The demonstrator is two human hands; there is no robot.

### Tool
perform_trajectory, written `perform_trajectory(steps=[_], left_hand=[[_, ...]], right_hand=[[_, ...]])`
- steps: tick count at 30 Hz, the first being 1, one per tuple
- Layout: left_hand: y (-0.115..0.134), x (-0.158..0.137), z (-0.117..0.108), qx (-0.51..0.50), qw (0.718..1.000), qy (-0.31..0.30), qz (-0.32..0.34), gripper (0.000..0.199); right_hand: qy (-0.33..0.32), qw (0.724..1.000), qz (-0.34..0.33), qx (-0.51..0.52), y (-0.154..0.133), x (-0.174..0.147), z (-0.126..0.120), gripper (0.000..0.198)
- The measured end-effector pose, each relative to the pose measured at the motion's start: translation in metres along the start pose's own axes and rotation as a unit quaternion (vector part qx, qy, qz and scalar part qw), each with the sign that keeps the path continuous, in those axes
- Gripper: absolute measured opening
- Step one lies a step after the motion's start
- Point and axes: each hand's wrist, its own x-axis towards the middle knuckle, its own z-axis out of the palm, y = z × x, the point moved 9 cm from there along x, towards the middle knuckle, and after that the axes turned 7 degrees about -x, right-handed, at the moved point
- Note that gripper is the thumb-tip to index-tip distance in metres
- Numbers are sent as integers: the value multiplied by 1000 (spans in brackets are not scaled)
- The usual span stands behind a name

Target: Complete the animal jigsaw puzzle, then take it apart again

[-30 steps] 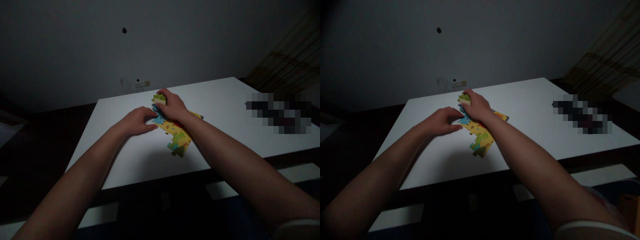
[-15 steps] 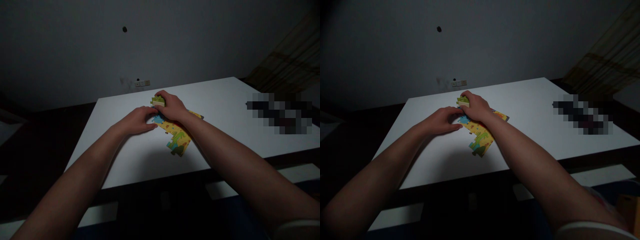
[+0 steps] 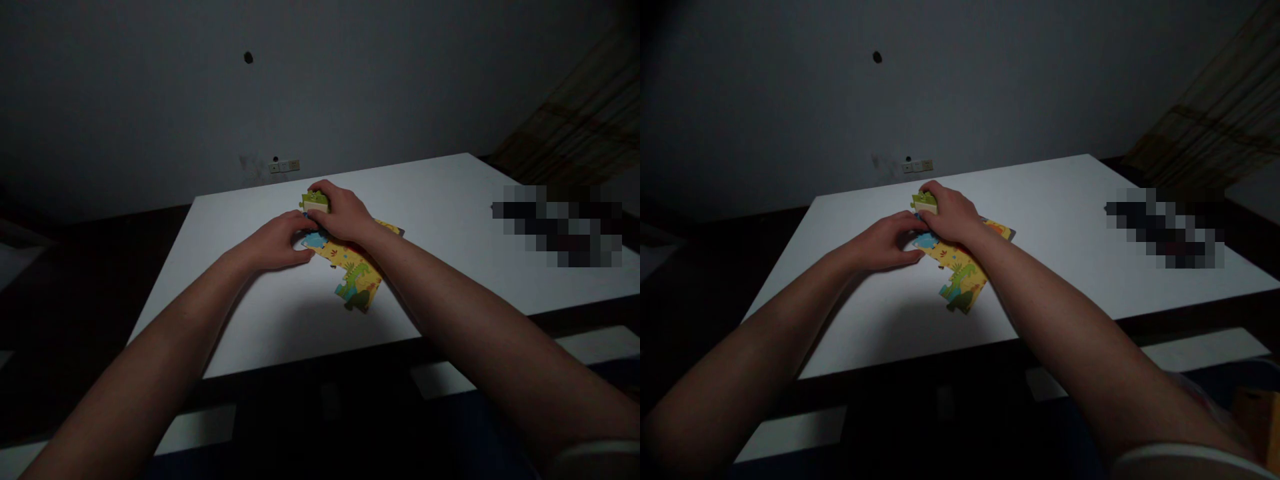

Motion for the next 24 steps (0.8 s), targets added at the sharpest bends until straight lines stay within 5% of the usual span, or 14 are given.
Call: perform_trajectory(steps=[24], left_hand=[[8,1,0,16,999,-16,25,41]], right_hand=[[-18,1000,-22,-9,-8,-1,2,50]])
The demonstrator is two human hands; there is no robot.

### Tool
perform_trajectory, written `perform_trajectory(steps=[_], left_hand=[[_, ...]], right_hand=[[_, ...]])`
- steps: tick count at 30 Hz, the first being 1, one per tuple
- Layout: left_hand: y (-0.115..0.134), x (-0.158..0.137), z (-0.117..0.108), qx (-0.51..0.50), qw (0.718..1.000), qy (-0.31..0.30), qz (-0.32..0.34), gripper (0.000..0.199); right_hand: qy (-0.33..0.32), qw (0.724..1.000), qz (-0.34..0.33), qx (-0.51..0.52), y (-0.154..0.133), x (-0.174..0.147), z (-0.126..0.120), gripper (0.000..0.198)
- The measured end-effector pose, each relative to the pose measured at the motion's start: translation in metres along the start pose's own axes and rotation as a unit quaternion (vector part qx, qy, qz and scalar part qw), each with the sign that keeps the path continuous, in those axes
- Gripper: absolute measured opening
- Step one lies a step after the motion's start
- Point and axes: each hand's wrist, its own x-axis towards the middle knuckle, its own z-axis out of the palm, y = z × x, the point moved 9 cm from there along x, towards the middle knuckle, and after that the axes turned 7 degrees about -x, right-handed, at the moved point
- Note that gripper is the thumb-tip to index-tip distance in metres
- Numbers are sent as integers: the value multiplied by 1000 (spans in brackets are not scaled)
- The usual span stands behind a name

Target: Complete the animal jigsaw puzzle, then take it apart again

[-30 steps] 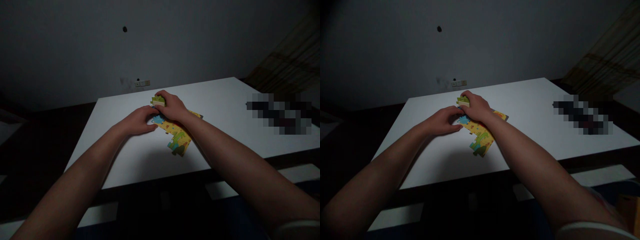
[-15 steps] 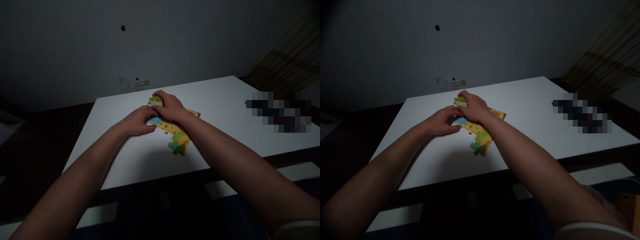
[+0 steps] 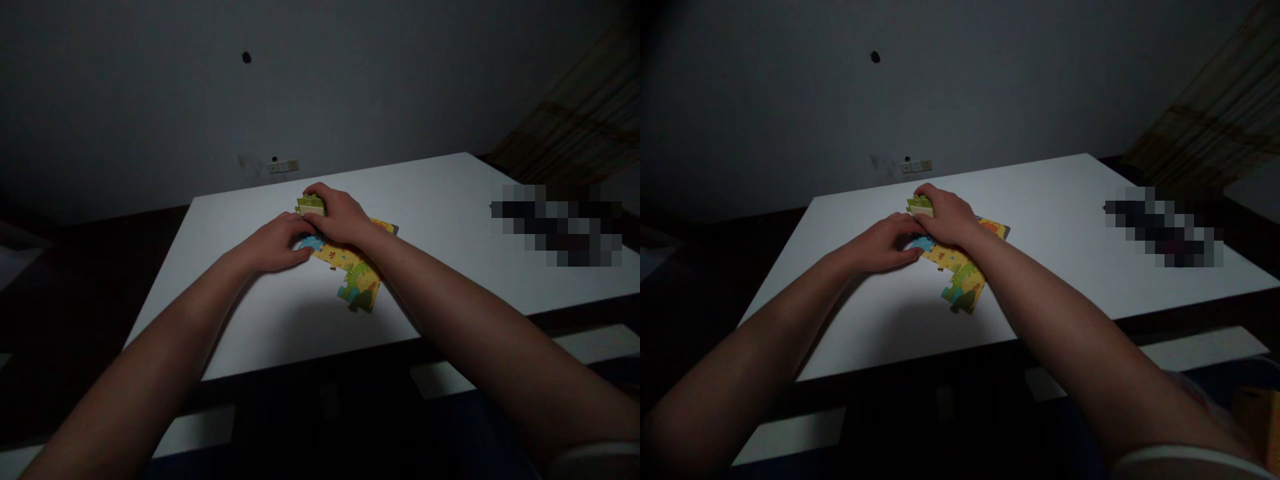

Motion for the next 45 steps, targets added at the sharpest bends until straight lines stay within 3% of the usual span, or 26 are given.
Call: perform_trajectory(steps=[18,26,32,38,41,45], left_hand=[[-10,-2,-1,-55,998,9,-22,65],[-16,-4,-7,-138,988,47,-41,59],[-42,-4,-17,-210,959,157,-105,35],[-66,-12,-33,-247,911,285,-167,44],[-71,-12,-35,-253,901,307,-171,47],[-73,-12,-34,-208,916,297,-172,47]], right_hand=[[13,999,26,14,5,0,-4,53],[36,998,38,31,14,3,-2,53],[41,993,36,104,21,9,3,50],[11,986,-4,169,15,12,8,47],[-14,985,-22,170,9,9,12,51],[-9,988,-8,155,8,7,11,52]])
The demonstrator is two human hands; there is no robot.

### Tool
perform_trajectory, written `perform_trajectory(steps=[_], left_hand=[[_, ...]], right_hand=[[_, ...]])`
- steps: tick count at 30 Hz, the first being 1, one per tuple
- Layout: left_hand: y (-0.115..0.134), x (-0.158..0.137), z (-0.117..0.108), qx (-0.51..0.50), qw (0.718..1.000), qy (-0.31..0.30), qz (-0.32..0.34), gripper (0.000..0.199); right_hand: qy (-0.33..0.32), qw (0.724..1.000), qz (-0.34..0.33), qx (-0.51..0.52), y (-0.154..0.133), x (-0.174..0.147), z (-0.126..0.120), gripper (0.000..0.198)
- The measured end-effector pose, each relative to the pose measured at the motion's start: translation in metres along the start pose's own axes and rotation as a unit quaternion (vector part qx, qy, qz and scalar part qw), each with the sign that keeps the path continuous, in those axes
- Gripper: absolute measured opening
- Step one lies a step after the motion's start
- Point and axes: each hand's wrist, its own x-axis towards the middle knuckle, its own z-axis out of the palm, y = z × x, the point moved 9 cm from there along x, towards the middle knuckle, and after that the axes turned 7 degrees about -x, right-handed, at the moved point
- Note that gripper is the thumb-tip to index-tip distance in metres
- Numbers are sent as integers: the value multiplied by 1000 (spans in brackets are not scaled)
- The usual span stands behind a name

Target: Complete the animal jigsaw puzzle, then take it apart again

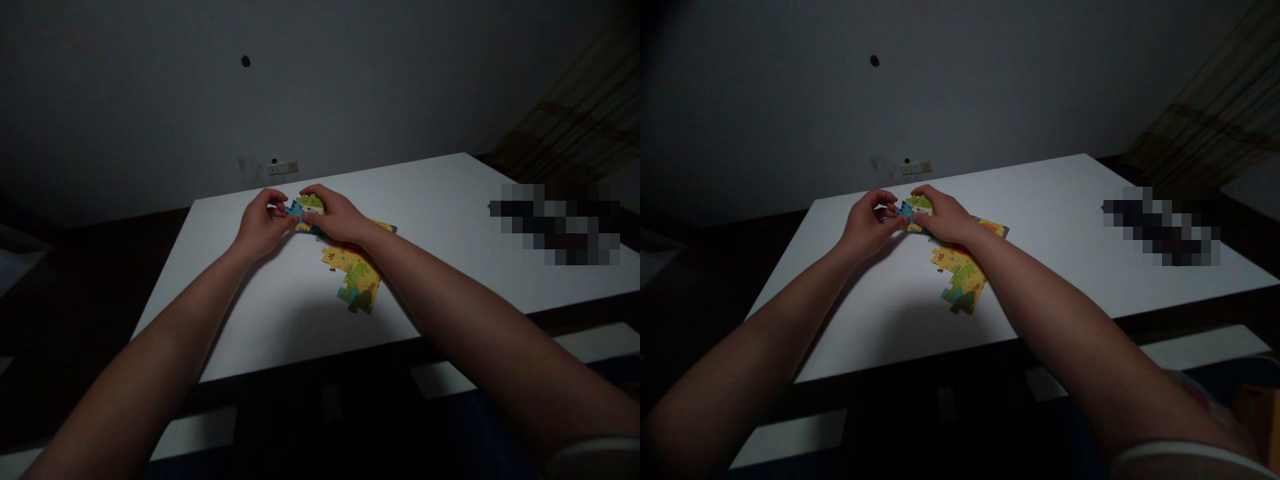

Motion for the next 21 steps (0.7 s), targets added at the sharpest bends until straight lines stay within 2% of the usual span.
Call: perform_trajectory(steps=[3,6,10,14,21], left_hand=[[4,-4,2,95,994,-30,35,52],[5,-11,11,185,977,-91,56,68],[-2,-18,27,233,954,-181,48,91],[-4,-20,37,257,938,-222,76,81],[5,-17,35,248,938,-216,107,63]], right_hand=[[57,997,52,-20,9,1,-13,49],[113,987,102,-44,25,4,-27,49],[147,980,132,-35,45,8,-32,49],[140,977,160,16,60,9,-25,46],[97,970,202,93,65,7,-14,38]])
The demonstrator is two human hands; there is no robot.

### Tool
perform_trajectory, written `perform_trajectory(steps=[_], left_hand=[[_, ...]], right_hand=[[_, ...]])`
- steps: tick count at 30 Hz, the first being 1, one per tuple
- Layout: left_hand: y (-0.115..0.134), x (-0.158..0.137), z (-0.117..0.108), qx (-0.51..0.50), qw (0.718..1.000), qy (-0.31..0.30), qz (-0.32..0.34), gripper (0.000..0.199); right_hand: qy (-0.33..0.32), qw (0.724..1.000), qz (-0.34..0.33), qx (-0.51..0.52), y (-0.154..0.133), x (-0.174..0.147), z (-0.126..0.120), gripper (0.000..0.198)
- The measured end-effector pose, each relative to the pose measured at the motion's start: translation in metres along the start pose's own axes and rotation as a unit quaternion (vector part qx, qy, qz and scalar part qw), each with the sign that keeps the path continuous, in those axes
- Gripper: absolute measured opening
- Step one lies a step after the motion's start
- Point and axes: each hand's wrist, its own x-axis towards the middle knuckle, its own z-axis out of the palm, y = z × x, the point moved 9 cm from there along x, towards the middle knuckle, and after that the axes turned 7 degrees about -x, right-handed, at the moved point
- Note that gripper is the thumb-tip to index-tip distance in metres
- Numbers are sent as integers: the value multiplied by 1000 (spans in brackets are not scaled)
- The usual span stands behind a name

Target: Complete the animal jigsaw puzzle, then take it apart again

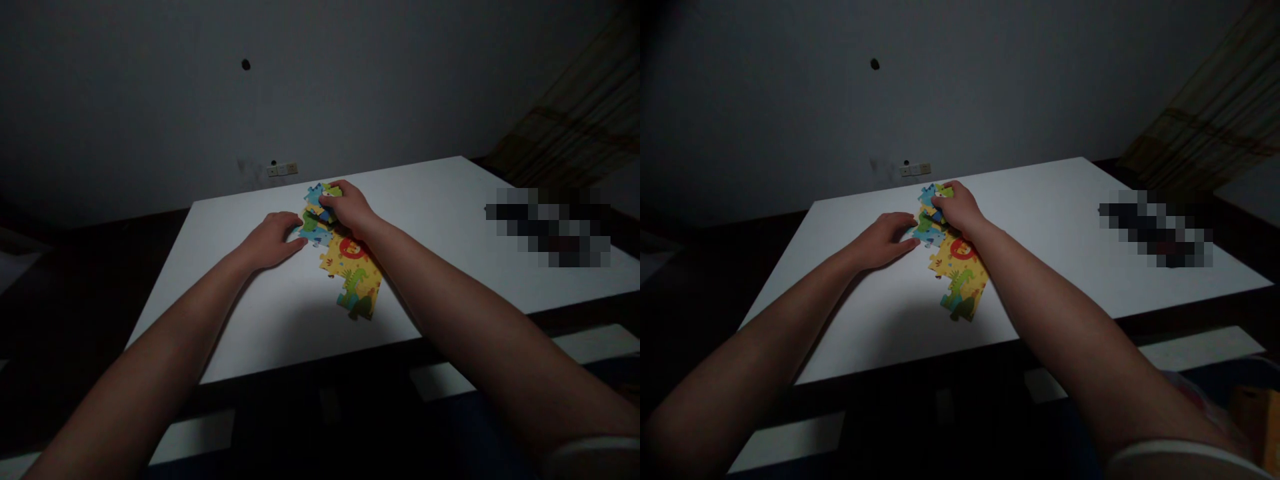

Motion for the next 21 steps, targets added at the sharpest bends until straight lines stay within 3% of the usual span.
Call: perform_trajectory(steps=[13,21], left_hand=[[-6,-1,-9,-64,997,32,-42,62],[10,1,1,-55,998,-10,14,75]], right_hand=[[-28,1000,8,9,-6,-5,6,34],[-62,997,13,37,-11,-10,16,40]])
